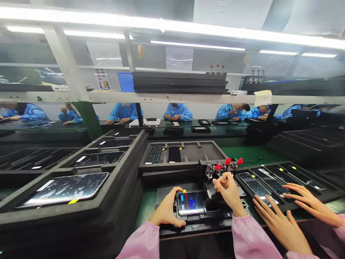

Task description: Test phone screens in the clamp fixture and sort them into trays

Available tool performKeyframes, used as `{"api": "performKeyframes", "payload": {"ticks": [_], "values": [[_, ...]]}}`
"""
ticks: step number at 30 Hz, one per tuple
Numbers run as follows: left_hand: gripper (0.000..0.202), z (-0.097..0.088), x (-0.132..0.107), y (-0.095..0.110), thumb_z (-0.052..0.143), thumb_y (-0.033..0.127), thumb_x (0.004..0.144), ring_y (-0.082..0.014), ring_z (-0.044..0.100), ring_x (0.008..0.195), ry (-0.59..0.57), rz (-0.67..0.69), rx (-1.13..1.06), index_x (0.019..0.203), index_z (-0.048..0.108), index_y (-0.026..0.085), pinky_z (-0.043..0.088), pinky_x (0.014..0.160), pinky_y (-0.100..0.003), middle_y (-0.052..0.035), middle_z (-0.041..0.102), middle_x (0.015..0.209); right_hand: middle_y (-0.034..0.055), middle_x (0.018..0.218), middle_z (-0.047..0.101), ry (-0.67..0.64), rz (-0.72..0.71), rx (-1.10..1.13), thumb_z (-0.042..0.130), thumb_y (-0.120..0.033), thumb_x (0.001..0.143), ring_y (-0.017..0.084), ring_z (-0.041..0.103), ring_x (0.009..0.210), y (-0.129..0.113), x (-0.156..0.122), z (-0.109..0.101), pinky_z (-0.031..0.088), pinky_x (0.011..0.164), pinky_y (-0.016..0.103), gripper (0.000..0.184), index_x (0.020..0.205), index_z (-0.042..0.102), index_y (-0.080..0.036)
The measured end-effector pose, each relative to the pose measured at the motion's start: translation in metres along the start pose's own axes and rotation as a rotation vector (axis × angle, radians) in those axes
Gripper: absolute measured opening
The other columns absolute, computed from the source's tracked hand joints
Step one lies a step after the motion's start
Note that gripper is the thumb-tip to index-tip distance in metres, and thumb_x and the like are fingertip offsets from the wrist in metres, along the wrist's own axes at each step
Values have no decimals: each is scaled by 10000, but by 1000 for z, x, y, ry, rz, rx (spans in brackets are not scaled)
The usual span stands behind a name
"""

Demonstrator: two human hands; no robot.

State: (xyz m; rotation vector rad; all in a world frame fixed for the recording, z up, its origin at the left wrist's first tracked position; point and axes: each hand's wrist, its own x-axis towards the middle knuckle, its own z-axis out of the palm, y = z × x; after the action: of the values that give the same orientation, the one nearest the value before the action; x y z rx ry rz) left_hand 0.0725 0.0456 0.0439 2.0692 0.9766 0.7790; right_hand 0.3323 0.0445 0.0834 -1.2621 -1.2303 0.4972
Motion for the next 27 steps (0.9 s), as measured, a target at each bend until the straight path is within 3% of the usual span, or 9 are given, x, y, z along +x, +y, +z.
{"api": "performKeyframes", "payload": {"ticks": [4,8,12,18,23,27], "values": [[906,-2,3,2,799,281,395,-250,472,1058,-25,34,46,1179,346,248,371,940,-330,-33,468,1161,-23,525,503,175,-119,-87,471,-531,758,166,482,445,-20,13,-19,430,485,348,262,801,394,-285],[899,-5,5,4,799,299,395,-257,470,1069,-39,52,68,1178,363,242,378,933,-329,-39,476,1164,14,741,549,290,-194,-175,506,-471,775,139,534,616,-42,38,-27,461,616,314,286,877,488,-204],[879,-4,7,6,788,313,401,-268,469,1079,-46,64,79,1175,379,243,377,940,-348,-45,479,1170,55,946,556,353,-298,-356,511,-454,778,69,454,498,-56,53,-25,442,602,275,317,930,563,-181],[874,15,16,8,785,359,430,-279,449,1101,-40,103,85,1194,382,231,360,965,-374,-64,468,1193,20,681,593,285,-257,-415,502,-470,784,116,497,512,-58,52,-30,420,569,272,299,763,604,-189],[842,29,26,10,785,376,448,-294,406,1155,-49,152,74,1183,401,223,328,998,-391,-85,423,1264,29,753,620,159,-257,-416,509,-471,780,120,528,552,-60,51,-40,443,561,264,315,888,613,-194],[826,28,27,10,777,373,468,-300,375,1194,-56,174,63,1186,398,224,318,1009,-397,-93,396,1302,34,856,625,65,-253,-434,511,-466,786,130,551,624,-63,48,-47,467,603,280,344,999,583,-206]]}}
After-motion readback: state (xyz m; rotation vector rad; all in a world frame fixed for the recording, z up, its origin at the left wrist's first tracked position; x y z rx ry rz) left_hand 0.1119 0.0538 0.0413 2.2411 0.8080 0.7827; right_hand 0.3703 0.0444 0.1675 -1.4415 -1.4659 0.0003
